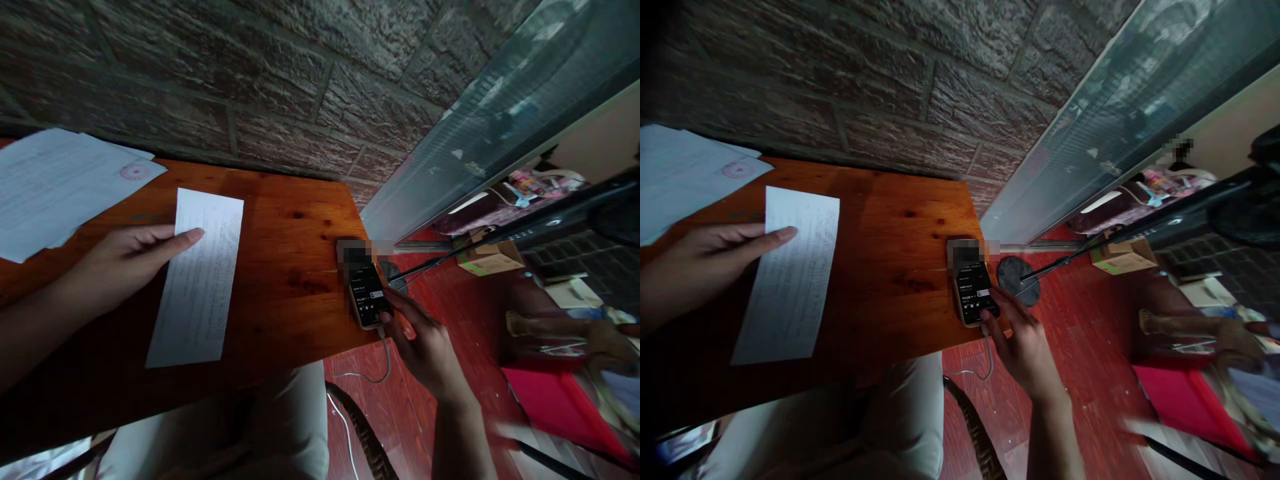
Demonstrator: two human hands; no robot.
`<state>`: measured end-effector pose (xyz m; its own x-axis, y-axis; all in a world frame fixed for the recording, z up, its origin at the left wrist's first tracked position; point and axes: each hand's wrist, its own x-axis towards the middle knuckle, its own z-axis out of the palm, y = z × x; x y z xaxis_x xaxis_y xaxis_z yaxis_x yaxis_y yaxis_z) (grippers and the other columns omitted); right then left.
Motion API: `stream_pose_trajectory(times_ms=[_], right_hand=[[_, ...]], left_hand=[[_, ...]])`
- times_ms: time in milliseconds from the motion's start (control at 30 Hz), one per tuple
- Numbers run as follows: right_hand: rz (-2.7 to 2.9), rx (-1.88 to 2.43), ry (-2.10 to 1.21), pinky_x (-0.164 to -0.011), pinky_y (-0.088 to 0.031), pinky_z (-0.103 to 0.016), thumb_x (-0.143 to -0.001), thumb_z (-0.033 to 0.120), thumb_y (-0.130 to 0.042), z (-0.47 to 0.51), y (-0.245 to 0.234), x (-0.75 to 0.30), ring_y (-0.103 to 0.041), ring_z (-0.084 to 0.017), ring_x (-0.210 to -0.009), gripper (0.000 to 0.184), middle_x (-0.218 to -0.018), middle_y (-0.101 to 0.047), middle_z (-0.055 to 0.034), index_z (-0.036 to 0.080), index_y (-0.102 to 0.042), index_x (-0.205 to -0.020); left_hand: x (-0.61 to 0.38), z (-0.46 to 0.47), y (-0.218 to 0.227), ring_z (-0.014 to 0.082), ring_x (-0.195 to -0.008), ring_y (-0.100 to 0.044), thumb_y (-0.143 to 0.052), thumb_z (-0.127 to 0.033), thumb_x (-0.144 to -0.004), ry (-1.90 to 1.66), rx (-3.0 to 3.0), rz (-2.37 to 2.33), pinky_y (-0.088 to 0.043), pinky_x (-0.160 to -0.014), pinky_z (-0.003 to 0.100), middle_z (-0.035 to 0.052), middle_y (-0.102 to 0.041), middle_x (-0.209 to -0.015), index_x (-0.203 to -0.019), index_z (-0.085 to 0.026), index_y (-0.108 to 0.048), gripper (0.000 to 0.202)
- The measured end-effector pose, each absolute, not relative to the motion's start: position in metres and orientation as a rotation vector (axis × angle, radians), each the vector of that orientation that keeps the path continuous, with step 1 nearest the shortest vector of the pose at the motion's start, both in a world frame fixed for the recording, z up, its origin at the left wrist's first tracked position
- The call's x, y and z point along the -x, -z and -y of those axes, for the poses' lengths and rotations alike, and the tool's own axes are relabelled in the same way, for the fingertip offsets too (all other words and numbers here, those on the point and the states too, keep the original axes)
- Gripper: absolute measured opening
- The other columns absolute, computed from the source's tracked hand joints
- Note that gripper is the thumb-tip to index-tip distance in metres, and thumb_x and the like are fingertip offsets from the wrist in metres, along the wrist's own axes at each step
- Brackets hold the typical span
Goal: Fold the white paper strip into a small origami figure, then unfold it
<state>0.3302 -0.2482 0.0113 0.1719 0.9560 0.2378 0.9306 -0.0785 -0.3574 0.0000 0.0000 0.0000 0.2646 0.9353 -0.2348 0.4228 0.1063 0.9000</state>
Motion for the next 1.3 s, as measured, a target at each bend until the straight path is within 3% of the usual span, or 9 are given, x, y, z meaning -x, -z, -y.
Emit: stream_pose_trajectory(times_ms=[300,500,633,800,900,1067,1167,1300], right_hand=[[1.774,2.040,-0.078,-0.100,-0.056,-0.042,-0.096,0.029,-0.055,0.251,-0.011,-0.328,-0.065,-0.024,-0.119,0.034,-0.130,-0.066,-0.0106,0.022,-0.060,-0.128],[1.604,2.048,0.063,-0.101,-0.054,-0.043,-0.094,0.032,-0.058,0.233,-0.024,-0.302,-0.067,-0.024,-0.113,0.025,-0.123,-0.070,-0.0083,0.025,-0.068,-0.116],[1.630,1.852,-0.152,-0.099,-0.054,-0.039,-0.092,0.034,-0.062,0.189,-0.028,-0.257,-0.068,-0.022,-0.110,0.027,-0.119,-0.072,-0.0076,0.024,-0.067,-0.117],[1.465,1.612,-0.636,-0.088,-0.057,-0.037,-0.085,0.048,-0.067,0.091,-0.014,-0.208,-0.070,-0.024,-0.104,0.050,-0.121,-0.070,-0.0120,0.019,-0.063,-0.125],[1.431,1.385,-0.958,-0.082,-0.056,-0.033,-0.084,0.052,-0.066,0.033,-0.007,-0.186,-0.070,-0.020,-0.092,0.042,-0.104,-0.075,-0.0071,0.018,-0.070,-0.108],[1.346,1.223,-0.962,-0.078,-0.052,-0.031,-0.079,0.054,-0.069,-0.004,0.007,-0.168,-0.067,-0.018,-0.081,0.037,-0.088,-0.075,-0.0027,0.018,-0.073,-0.086],[1.261,1.238,-0.948,-0.076,-0.051,-0.031,-0.077,0.053,-0.071,0.001,0.012,-0.171,-0.066,-0.018,-0.078,0.036,-0.086,-0.075,-0.0031,0.018,-0.074,-0.085],[1.227,1.259,-1.034,-0.075,-0.051,-0.031,-0.076,0.052,-0.072,0.010,0.013,-0.176,-0.065,-0.018,-0.076,0.036,-0.087,-0.076,-0.0043,0.018,-0.074,-0.086]], left_hand=[[-0.001,0.002,-0.002,0.0211,-0.077,-0.065,-0.068,-0.070,-0.056,-0.643,-1.473,-1.310,-0.053,-0.087,0.040,-0.0022,-0.074,-0.078,-0.080,-0.020,-0.073,0.056],[0.005,-0.002,0.008,0.0202,-0.078,-0.064,-0.072,-0.068,-0.060,-0.648,-1.440,-1.201,-0.050,-0.088,0.037,-0.0016,-0.075,-0.081,-0.084,-0.021,-0.074,0.053],[0.009,-0.005,0.017,0.0194,-0.083,-0.064,-0.071,-0.059,-0.073,-0.719,-1.448,-1.082,-0.048,-0.084,0.032,0.0007,-0.076,-0.086,-0.091,-0.019,-0.075,0.044],[0.008,-0.007,0.017,0.0164,-0.072,-0.063,-0.073,-0.052,-0.077,-0.818,-1.332,-0.871,-0.047,-0.070,0.027,0.0014,-0.075,-0.081,-0.084,-0.018,-0.074,0.035],[0.007,-0.014,0.015,0.0191,-0.077,-0.065,-0.072,-0.054,-0.077,-0.867,-1.323,-0.825,-0.049,-0.072,0.028,0.0032,-0.075,-0.081,-0.087,-0.018,-0.075,0.038],[0.011,-0.028,0.018,0.0181,-0.075,-0.063,-0.070,-0.058,-0.076,-0.914,-1.305,-0.820,-0.049,-0.071,0.028,0.0016,-0.071,-0.077,-0.083,-0.017,-0.072,0.041],[0.010,-0.031,0.020,0.0149,-0.066,-0.059,-0.070,-0.059,-0.075,-0.933,-1.277,-0.840,-0.047,-0.063,0.026,-0.0012,-0.065,-0.069,-0.074,-0.018,-0.067,0.041],[0.008,-0.033,0.021,0.0171,-0.070,-0.063,-0.068,-0.061,-0.076,-0.973,-1.253,-0.820,-0.049,-0.066,0.028,0.0013,-0.068,-0.073,-0.079,-0.019,-0.066,0.042]])
